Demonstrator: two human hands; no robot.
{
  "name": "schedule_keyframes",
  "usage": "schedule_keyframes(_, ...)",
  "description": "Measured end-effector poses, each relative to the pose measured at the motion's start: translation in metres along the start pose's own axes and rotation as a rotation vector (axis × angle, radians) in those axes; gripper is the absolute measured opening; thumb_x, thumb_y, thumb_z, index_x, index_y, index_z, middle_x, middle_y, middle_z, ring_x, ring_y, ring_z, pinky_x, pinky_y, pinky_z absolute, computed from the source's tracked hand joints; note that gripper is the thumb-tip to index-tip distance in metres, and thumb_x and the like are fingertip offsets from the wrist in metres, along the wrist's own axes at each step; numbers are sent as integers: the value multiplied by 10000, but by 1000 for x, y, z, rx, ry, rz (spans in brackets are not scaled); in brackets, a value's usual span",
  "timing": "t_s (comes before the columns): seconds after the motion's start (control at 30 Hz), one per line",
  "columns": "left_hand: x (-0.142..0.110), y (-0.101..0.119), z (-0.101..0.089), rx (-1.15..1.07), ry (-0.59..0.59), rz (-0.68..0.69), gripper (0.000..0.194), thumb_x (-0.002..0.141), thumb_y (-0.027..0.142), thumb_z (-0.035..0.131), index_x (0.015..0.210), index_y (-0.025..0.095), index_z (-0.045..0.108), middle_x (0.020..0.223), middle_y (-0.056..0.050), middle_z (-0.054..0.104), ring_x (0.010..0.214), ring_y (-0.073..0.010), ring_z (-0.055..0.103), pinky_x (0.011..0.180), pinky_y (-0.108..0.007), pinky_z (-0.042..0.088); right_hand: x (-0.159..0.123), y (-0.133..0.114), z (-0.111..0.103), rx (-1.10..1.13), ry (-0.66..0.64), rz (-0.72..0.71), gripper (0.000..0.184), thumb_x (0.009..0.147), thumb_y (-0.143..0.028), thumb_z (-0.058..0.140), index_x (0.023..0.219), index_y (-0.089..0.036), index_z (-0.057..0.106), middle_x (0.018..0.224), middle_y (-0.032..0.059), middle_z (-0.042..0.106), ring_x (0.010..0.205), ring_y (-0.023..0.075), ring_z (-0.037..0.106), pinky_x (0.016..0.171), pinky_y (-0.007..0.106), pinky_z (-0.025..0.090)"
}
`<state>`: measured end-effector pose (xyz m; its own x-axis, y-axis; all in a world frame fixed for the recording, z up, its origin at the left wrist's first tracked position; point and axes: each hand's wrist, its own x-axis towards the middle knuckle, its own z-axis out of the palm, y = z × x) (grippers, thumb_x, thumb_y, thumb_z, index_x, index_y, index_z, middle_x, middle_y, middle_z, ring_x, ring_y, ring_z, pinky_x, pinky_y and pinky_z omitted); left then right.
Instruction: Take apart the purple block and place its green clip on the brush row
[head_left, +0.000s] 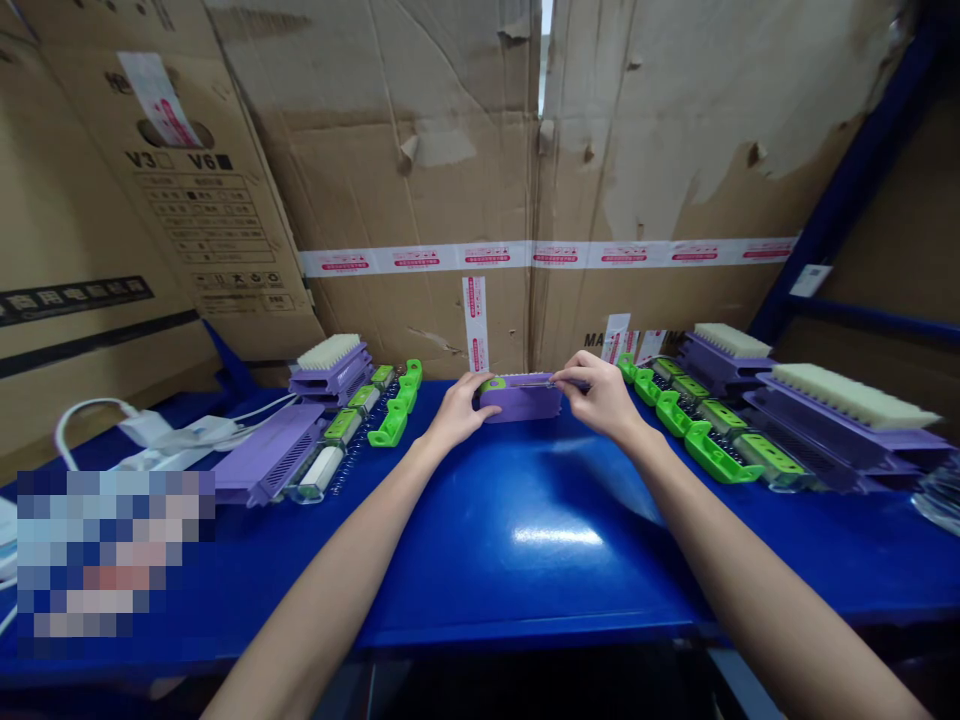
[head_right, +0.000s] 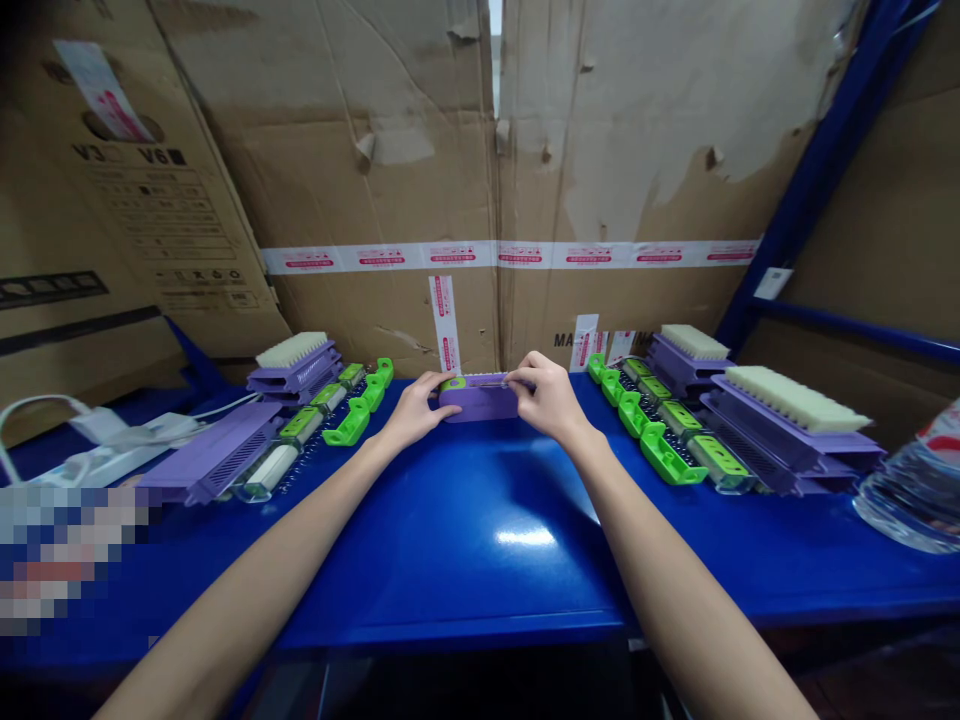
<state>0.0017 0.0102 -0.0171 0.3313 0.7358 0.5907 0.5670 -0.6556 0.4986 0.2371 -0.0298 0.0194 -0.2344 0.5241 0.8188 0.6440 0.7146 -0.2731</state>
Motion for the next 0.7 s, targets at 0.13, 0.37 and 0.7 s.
schedule_keyframes(0.13,0,1,-1,0,4,20,507,686,178,744,1158,186,561,1130,-65,600,1064,-202,567,962,-369,465,0,-2,0,19,-21,20,171,789,-137,565,740,-197,717,720,34,589,665,157,566,604,282,447)
schedule_keyframes(0.37,1,6,-1,-6,-4,19,497,661,170,759,1125,191,583,1096,-55,614,1028,-199,577,937,-363,473,0,-4,4,-2,-60,113,178,776,-144,555,720,-196,716,704,35,580,656,156,558,602,277,446)
schedule_keyframes(0.7,7,4,4,-152,-67,-26,525,634,120,756,1129,196,597,1106,-60,609,1022,-193,586,924,-366,503,4,3,-6,82,-109,212,141,738,-144,590,717,-176,726,722,39,612,677,162,585,622,282,445)
